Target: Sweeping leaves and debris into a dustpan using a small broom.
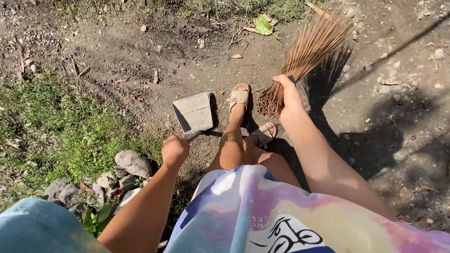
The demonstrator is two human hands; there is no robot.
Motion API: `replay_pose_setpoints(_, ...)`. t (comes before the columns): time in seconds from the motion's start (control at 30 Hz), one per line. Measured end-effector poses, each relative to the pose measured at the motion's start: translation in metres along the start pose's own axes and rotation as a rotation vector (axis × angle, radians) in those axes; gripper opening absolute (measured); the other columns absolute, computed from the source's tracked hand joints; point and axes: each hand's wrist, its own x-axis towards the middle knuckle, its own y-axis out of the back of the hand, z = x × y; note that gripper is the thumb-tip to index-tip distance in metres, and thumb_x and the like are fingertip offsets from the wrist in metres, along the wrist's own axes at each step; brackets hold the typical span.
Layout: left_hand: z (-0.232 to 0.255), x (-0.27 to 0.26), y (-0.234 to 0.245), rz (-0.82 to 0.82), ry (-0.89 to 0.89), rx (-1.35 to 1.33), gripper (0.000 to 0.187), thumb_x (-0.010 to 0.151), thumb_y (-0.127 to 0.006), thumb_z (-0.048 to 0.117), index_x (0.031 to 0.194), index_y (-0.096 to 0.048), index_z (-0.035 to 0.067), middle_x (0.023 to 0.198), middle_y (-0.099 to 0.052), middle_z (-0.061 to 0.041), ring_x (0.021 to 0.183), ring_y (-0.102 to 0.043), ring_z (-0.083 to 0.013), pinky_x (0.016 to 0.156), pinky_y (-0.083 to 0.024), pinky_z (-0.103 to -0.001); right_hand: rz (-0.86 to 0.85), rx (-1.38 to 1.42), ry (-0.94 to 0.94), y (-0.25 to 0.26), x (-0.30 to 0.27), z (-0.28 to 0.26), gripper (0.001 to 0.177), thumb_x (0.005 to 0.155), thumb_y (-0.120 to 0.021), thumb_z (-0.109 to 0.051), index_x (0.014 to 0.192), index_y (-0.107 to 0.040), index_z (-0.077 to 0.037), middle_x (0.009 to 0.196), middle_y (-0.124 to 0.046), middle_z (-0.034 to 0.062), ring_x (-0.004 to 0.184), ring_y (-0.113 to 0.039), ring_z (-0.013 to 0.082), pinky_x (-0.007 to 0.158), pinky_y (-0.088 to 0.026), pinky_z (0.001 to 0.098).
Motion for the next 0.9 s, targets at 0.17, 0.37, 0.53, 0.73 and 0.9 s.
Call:
replay_pose_setpoints(0.17, -0.045, 0.063, -0.032, 0.057, -0.315, 0.179, 0.032, 0.09, -0.059, 0.03, 0.077, -0.067, 0.002, 0.081, -0.071, -0.02, 0.069, -0.069, -0.0384, 0.067, -0.055, -0.047, -0.25, -0.054, -0.113, -0.134, 0.059, 0.046, 0.026, 0.084, -0.081, -0.025, 0.1, -0.066, -0.011, 0.081, -0.069, 0.0031, 0.07, -0.066, 0.0215, 0.067, -0.056, 0.0386)
replay_pose_setpoints(0.37, 0.003, 0.05, 0.059, -0.123, 0.158, 0.064, 0.038, 0.089, -0.07, 0.034, 0.08, -0.069, -0.004, 0.081, -0.071, -0.027, 0.078, -0.072, -0.043, 0.076, -0.059, -0.049, -0.64, 0.142, -0.12, -0.124, 0.169, 0.061, 0.02, 0.09, -0.07, -0.024, 0.102, -0.068, -0.008, 0.086, -0.07, 0.0094, 0.081, -0.071, 0.0249, 0.075, -0.06, 0.0408)
replay_pose_setpoints(0.53, -0.008, 0.053, 0.07, -0.185, 0.166, 0.035, 0.041, 0.091, -0.068, 0.037, 0.082, -0.072, -0.003, 0.079, -0.071, -0.027, 0.08, -0.072, -0.0441, 0.078, -0.058, -0.051, -0.347, 0.282, -0.077, -0.028, 0.189, 0.029, 0.02, 0.092, -0.065, -0.027, 0.082, -0.062, -0.01, 0.073, -0.065, 0.0136, 0.062, -0.066, 0.0291, 0.061, -0.059, 0.0414)
replay_pose_setpoints(0.73, 0.003, 0.055, 0.068, -0.165, 0.171, 0.01, 0.036, 0.088, -0.069, 0.034, 0.084, -0.074, -0.002, 0.077, -0.071, -0.026, 0.079, -0.073, -0.044, 0.076, -0.058, -0.051, 0.205, 0.379, 0.268, -0.093, 0.139, 0.059, 0.015, 0.084, -0.075, -0.016, 0.086, -0.062, -0.009, 0.082, -0.063, 0.0044, 0.07, -0.064, 0.0219, 0.065, -0.057, 0.0423)
replay_pose_setpoints(0.9, 0.041, 0.06, 0.088, -0.183, 0.135, 0.001, 0.045, 0.092, -0.066, 0.036, 0.075, -0.07, -0.006, 0.071, -0.069, -0.027, 0.074, -0.071, -0.0456, 0.075, -0.057, -0.052, 0.058, -0.012, 0.052, -0.185, 0.162, 0.04, 0.021, 0.079, -0.081, -0.016, 0.093, -0.066, -0.009, 0.083, -0.067, 0.0055, 0.07, -0.065, 0.0199, 0.064, -0.056, 0.0392)
